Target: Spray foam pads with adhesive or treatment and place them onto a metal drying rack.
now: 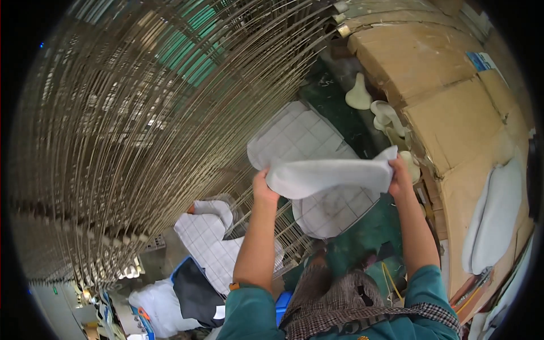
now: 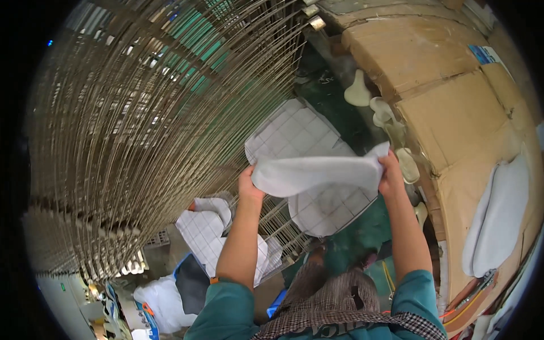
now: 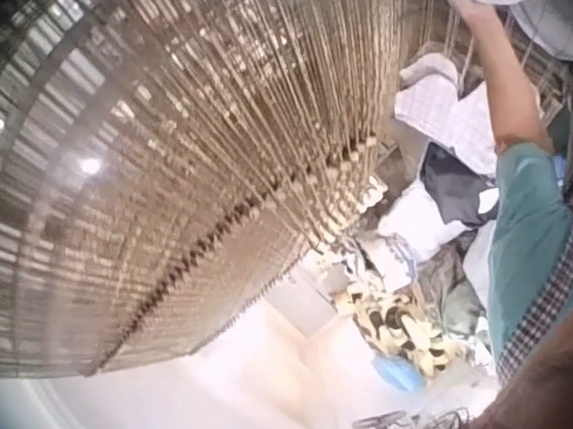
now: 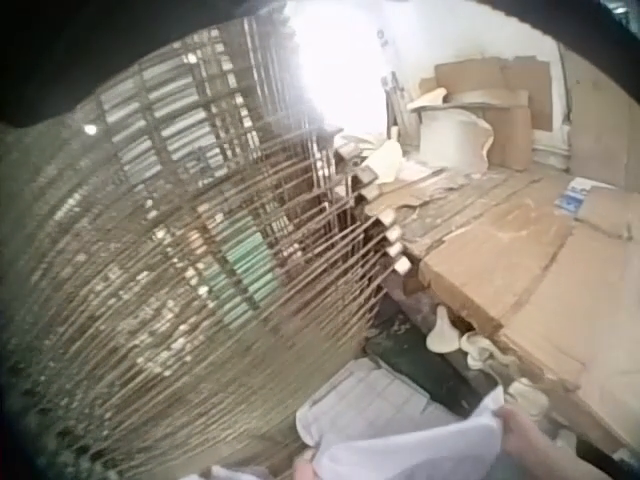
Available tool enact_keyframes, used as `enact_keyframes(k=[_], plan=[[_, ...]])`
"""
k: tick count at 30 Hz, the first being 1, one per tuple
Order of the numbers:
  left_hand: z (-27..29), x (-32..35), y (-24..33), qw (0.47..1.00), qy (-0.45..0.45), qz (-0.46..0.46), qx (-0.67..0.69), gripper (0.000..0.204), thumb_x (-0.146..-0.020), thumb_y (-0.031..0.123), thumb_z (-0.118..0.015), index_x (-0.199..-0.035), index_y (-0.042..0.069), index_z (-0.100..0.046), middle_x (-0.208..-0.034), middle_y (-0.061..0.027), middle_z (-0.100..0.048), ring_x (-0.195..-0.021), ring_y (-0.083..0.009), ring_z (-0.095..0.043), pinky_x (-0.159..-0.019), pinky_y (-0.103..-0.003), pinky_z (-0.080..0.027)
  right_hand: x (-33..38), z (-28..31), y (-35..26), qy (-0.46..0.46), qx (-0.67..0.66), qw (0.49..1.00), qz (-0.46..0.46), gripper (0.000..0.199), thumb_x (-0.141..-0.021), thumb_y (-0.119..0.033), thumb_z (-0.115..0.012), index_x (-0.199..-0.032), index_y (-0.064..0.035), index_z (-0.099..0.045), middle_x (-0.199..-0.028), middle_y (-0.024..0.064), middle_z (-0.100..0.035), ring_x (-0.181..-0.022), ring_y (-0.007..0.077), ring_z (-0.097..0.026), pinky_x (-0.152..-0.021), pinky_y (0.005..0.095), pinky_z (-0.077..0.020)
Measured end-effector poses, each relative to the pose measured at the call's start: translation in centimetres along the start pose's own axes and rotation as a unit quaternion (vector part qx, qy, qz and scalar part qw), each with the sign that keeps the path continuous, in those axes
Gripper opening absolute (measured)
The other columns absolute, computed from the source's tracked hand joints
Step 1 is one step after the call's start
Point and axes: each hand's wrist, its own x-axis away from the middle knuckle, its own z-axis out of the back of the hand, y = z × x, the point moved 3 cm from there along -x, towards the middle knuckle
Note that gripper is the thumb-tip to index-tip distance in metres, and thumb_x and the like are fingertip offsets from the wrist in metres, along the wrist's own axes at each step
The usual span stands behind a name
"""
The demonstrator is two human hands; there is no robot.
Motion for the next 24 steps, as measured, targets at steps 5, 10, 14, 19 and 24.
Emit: enact_keyframes(k=[5, 10, 14, 19, 24], plan=[[-0.7, -7.3, 6.7, 0.99, -0.114, -0.075, -0.038, 0.035, -0.085, 0.011, -0.049, -0.118, 0.0, -0.05, -0.114, -0.0156, -0.058, -0.102, -0.0304, -0.057, -0.09, -0.04, -0.046, -3.8, -5.8, 1.6, -0.02, 0.025, 0.998, 0.051, 0.048, -0.073, -0.002, -0.047, -0.121, -0.0052, -0.045, -0.109, 0.0084, -0.056, -0.099, 0.0235, -0.055, -0.088, 0.0368, -0.0461], [8.7, -10.3, 10.9, 0.942, 0.204, -0.089, -0.251, 0.057, -0.079, 0.021, -0.057, -0.133, 0.017, -0.036, -0.132, -0.0065, -0.042, -0.115, -0.027, -0.044, -0.093, -0.046, -0.037, -7.6, -5.1, 12.9, -0.075, 0.121, 0.983, -0.116, 0.059, -0.08, -0.005, -0.056, -0.133, -0.0089, -0.03, -0.109, 0.0109, -0.058, -0.087, 0.0207, -0.061, -0.073, 0.0351, -0.0522], [13.3, -8.3, 8.3, 0.928, 0.241, -0.095, -0.268, 0.055, -0.079, 0.031, -0.057, -0.126, 0.006, -0.042, -0.133, -0.0086, -0.039, -0.119, -0.0311, -0.04, -0.1, -0.047, -0.028, -2.5, -0.9, 19.4, -0.028, 0.198, 0.947, -0.252, 0.054, -0.081, -0.006, -0.057, -0.131, -0.0085, -0.036, -0.096, 0.0141, -0.061, -0.075, 0.0219, -0.062, -0.068, 0.0346, -0.0535], [14.0, -5.4, 1.6, 0.939, 0.218, -0.03, -0.264, 0.051, -0.08, 0.026, -0.057, -0.125, 0.006, -0.043, -0.122, -0.0083, -0.05, -0.109, -0.0309, -0.048, -0.094, -0.045, -0.035, 6.8, 4.5, 12.0, 0.012, 0.308, 0.94, -0.145, 0.034, -0.079, -0.002, -0.061, -0.113, -0.0025, -0.052, -0.083, 0.0067, -0.061, -0.07, 0.0147, -0.06, -0.064, 0.0264, -0.0503], [7.8, -2.4, -12.2, 0.965, 0.078, 0.05, -0.245, 0.043, -0.079, 0.015, -0.054, -0.12, 0.006, -0.046, -0.106, -0.0116, -0.054, -0.088, -0.0288, -0.057, -0.075, -0.038, -0.048, 19.3, 11.8, -8.6, 0.217, 0.621, 0.664, 0.356, 0.019, -0.081, 0.0, -0.058, -0.099, -0.0037, -0.058, -0.077, 0.0082, -0.057, -0.068, 0.0156, -0.056, -0.063, 0.0259, -0.0467]])
